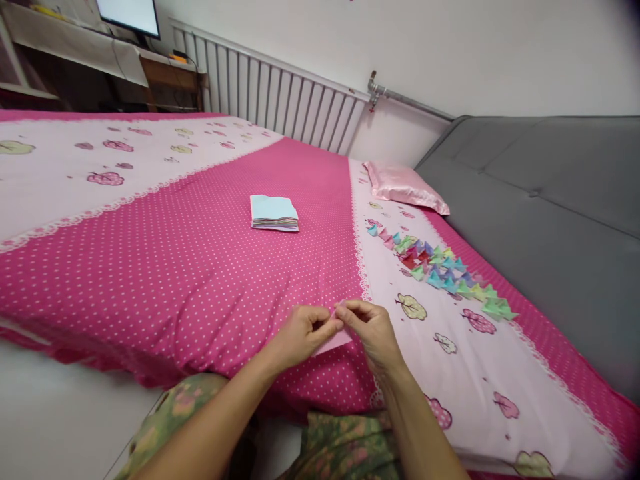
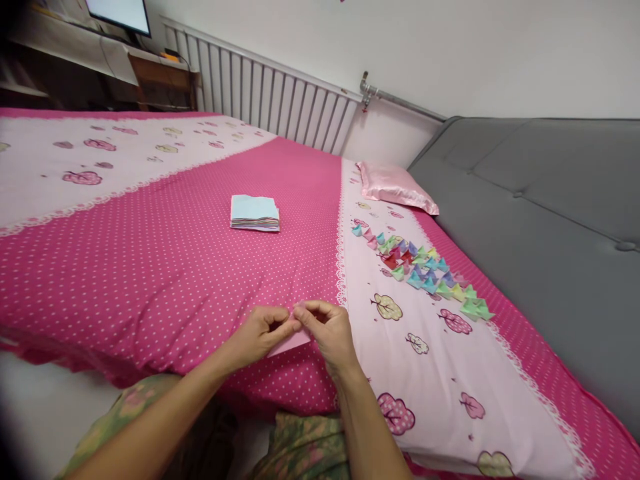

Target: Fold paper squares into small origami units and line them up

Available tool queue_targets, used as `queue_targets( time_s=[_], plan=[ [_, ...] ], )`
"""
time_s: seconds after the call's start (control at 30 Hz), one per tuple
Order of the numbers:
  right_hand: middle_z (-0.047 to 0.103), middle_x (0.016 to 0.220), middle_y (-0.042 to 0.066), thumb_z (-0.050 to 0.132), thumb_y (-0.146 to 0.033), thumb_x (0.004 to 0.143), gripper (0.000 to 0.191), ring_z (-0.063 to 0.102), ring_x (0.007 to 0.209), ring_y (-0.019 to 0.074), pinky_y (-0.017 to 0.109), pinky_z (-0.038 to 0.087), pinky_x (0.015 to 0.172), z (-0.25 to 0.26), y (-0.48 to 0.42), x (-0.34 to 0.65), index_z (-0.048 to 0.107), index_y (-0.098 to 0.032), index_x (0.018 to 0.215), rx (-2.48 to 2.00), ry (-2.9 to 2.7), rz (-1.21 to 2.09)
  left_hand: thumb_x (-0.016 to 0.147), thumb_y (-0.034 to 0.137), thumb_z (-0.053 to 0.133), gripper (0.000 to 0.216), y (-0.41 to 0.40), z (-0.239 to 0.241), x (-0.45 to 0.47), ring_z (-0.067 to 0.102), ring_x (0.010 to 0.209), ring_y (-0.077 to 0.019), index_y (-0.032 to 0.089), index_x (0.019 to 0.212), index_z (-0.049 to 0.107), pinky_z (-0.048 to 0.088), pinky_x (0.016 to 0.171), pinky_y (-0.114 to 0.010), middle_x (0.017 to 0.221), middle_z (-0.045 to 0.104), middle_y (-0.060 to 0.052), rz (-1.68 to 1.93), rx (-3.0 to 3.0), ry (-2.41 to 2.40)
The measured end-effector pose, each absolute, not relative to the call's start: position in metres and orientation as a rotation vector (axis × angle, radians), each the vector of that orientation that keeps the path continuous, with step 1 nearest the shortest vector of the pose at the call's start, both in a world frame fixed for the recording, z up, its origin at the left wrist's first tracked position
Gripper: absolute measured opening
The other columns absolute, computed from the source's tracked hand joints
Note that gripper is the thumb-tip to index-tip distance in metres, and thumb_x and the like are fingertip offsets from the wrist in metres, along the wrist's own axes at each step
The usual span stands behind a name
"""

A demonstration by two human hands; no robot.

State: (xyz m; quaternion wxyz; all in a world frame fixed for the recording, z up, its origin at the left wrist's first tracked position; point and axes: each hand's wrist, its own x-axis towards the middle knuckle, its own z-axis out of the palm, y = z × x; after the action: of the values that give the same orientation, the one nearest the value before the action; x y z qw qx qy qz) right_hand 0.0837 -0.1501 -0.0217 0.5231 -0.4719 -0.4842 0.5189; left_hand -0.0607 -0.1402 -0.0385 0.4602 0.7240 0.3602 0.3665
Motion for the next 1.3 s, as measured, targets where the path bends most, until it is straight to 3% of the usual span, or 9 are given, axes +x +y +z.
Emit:
queue_targets(
  time_s=[0.5,0.8,0.93,1.1,1.2,1.3],
  plan=[
    [0.05,0.062,-0.004,0.062,-0.03,0.072,0.013,0.043,0.057,0.009,0.021,0.035,0.056,-0.0191,-0.1518,0.0803,0.059,-0.018,0.067,-1.076,-1.205,1.178,0.082,0.034,0.043,0.037,-0.1403,-0.0369,-0.0598,0.022,0.048,-0.0066,0.017,0.051,0.03,0.018,0.046,-0.023,0.052,0.021,0.006,0.88,1.806,0.83],
    [0.047,0.06,-0.004,0.065,-0.029,0.068,0.015,0.04,0.054,0.0088,0.02,0.035,0.053,-0.021,-0.1507,0.0778,0.056,-0.018,0.063,-1.068,-1.035,1.295,0.082,0.035,0.042,0.037,-0.141,-0.037,-0.0589,0.023,0.048,-0.0069,0.017,0.051,0.032,0.018,0.047,-0.023,0.052,0.022,0.006,0.871,1.833,0.826],
    [0.05,0.062,-0.003,0.064,-0.031,0.068,0.016,0.044,0.055,0.0096,0.02,0.037,0.053,-0.0184,-0.1521,0.0755,0.056,-0.018,0.065,-1.064,-0.989,1.383,0.081,0.035,0.042,0.037,-0.1407,-0.038,-0.0585,0.023,0.048,-0.0068,0.017,0.05,0.033,0.018,0.046,-0.023,0.052,0.022,0.006,0.874,1.819,0.82],
    [0.057,0.07,-0.002,0.064,-0.037,0.07,0.022,0.052,0.061,0.0107,0.021,0.041,0.058,-0.0169,-0.1535,0.076,0.058,-0.02,0.083,-1.042,-1.004,1.458,0.081,0.039,0.042,0.038,-0.1384,-0.0391,-0.06,0.024,0.048,-0.0066,0.017,0.052,0.035,0.018,0.045,-0.022,0.053,0.023,0.006,0.959,1.72,0.898],
    [0.059,0.074,-0.001,0.069,-0.032,0.066,0.022,0.053,0.066,0.0104,0.021,0.041,0.063,-0.0189,-0.1529,0.078,0.059,-0.019,0.081,-1.063,-1.091,1.408,0.081,0.042,0.043,0.039,-0.1363,-0.0392,-0.0612,0.026,0.049,-0.0067,0.016,0.052,0.035,0.019,0.045,-0.021,0.053,0.024,0.005,1.052,1.638,0.967],
    [0.056,0.062,-0.003,0.067,-0.034,0.068,0.02,0.049,0.056,0.0077,0.02,0.038,0.055,-0.0213,-0.1523,0.0793,0.06,-0.017,0.072,-1.118,-1.164,1.398,0.08,0.043,0.044,0.039,-0.1354,-0.0385,-0.0619,0.027,0.049,-0.0066,0.015,0.052,0.039,0.021,0.045,-0.02,0.053,0.027,0.005,1.106,1.548,0.988]
  ],
)
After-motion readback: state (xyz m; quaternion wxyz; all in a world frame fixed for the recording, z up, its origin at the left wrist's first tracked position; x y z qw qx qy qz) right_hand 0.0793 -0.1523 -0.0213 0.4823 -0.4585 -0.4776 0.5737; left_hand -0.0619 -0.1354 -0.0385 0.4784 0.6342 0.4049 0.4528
